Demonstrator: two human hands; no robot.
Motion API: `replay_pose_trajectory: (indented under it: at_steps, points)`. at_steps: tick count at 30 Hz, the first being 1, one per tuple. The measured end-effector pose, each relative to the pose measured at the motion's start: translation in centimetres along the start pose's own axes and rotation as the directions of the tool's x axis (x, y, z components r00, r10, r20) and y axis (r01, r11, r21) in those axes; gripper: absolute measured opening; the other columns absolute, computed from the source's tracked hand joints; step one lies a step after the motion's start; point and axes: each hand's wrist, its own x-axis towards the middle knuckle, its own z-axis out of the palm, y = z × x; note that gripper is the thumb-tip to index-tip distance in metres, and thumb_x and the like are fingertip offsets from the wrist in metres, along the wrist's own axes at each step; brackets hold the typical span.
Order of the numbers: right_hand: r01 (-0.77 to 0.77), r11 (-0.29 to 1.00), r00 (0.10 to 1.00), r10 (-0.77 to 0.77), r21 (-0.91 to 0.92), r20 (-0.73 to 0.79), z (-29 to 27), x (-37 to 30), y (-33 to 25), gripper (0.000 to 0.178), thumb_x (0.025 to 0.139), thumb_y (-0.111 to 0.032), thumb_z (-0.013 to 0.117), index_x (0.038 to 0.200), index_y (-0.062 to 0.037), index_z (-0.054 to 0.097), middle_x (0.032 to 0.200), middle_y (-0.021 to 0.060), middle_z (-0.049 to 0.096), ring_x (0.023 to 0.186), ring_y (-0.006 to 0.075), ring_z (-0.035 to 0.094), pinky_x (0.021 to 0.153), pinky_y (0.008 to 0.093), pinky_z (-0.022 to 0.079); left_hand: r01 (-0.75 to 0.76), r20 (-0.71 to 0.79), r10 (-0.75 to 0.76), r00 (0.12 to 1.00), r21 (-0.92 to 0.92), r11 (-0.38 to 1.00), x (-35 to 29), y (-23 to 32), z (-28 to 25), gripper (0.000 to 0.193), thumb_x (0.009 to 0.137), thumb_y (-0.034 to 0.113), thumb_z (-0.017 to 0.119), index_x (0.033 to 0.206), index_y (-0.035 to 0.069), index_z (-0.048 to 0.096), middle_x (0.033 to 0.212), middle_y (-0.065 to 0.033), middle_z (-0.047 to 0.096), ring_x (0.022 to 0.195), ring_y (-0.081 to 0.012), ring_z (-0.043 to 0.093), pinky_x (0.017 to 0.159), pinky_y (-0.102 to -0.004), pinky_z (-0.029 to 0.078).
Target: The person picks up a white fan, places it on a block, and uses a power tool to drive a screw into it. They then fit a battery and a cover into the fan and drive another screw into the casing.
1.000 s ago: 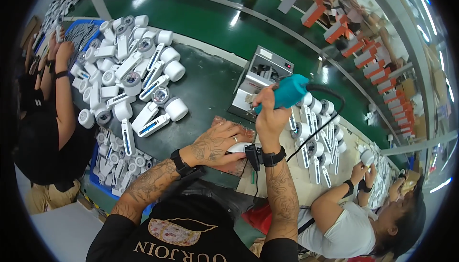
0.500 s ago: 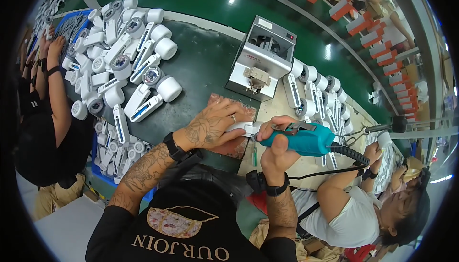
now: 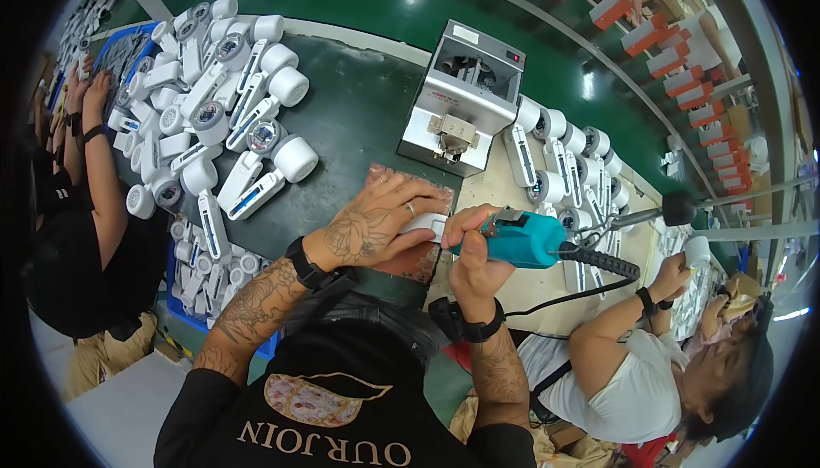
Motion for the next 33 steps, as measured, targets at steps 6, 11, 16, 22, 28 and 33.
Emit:
replay_pose_trajectory:
  at_steps: [6,11,16,22,28,33]
  points:
    - [-0.165,0.98,0.965,0.136,-0.114,-0.224,-1.1,-1.5,-0.5,0.034,0.1,-0.035,0.06,0.108,-0.0023,0.055,0.076,0.0053,0.054,0.068,0.0141,0.052,0.063,0.0285,0.046,-0.23,-0.239,0.223,0.945,0.001,0.973,-0.4,-0.2,0.7,0.034,0.074,0.023,0.072,0.105,0.009,0.067,0.113,-0.008,0.063,0.107,-0.0301,0.06,0.09,-0.0455,0.046]
    - [0.183,0.97,0.979,-0.164,0.162,-0.124,0.7,-2.6,-6.1,0.043,0.105,-0.048,0.046,0.112,-0.0061,0.055,0.071,0.0011,0.047,0.065,0.0122,0.045,0.061,0.0244,0.037,-0.12,-0.218,0.146,0.965,0.127,0.985,-3.8,2.7,-2.4,0.024,0.083,0.024,0.07,0.103,0.01,0.068,0.102,-0.0074,0.067,0.096,-0.0263,0.066,0.081,-0.0377,0.054]
    - [0.219,0.971,0.955,-0.234,-0.097,-0.182,3.1,-4.8,-8.1,0.059,0.098,-0.063,0.048,0.102,-0.0052,0.057,0.069,0.0084,0.051,0.052,0.0194,0.048,0.049,0.0283,0.043,0.309,-0.498,-0.649,0.575,-0.602,0.736,-7.8,-1.8,-10.8,0.037,0.096,0.016,0.063,0.13,0.002,0.057,0.126,-0.0119,0.063,0.113,-0.022,0.061,0.099,-0.0365,0.049]
    - [0.12,0.988,0.991,-0.125,-0.092,-0.046,-1.2,-8.3,-5.0,0.053,0.099,-0.056,0.053,0.108,-0.0043,0.051,0.063,0.0035,0.049,0.053,0.0153,0.049,0.051,0.0268,0.04,0.596,-0.826,-0.45,0.339,-0.181,0.782,-10.6,-14.3,-18.9,0.053,0.094,0.022,0.067,0.137,-0.003,0.049,0.133,-0.0221,0.056,0.12,-0.0307,0.057,0.101,-0.0396,0.046]
    - [-0.113,0.991,0.99,0.106,-0.075,-0.095,-1.1,-9.2,-6.5,0.067,0.086,-0.062,0.069,0.107,-0.0014,0.048,0.07,0.0062,0.051,0.06,0.0187,0.054,0.054,0.0313,0.044,0.337,-0.628,-0.436,0.645,-0.279,0.899,-3.2,-2.8,-15.7,0.018,0.1,0.006,0.053,0.11,0.003,0.068,0.103,-0.0086,0.071,0.097,-0.0123,0.064,0.087,-0.0279,0.049]
    - [-0.105,0.994,0.992,0.103,-0.022,-0.075,-1.7,-9.6,-7.6,0.065,0.085,-0.056,0.073,0.106,0.0011,0.05,0.068,0.0082,0.052,0.058,0.0219,0.054,0.055,0.0341,0.044,-0.042,-0.038,0.041,0.998,-0.019,0.999,3.7,4.4,0.0,0.036,0.095,0.032,0.063,0.119,0.005,0.066,0.104,-0.013,0.071,0.09,-0.03,0.069,0.079,-0.0374,0.054]
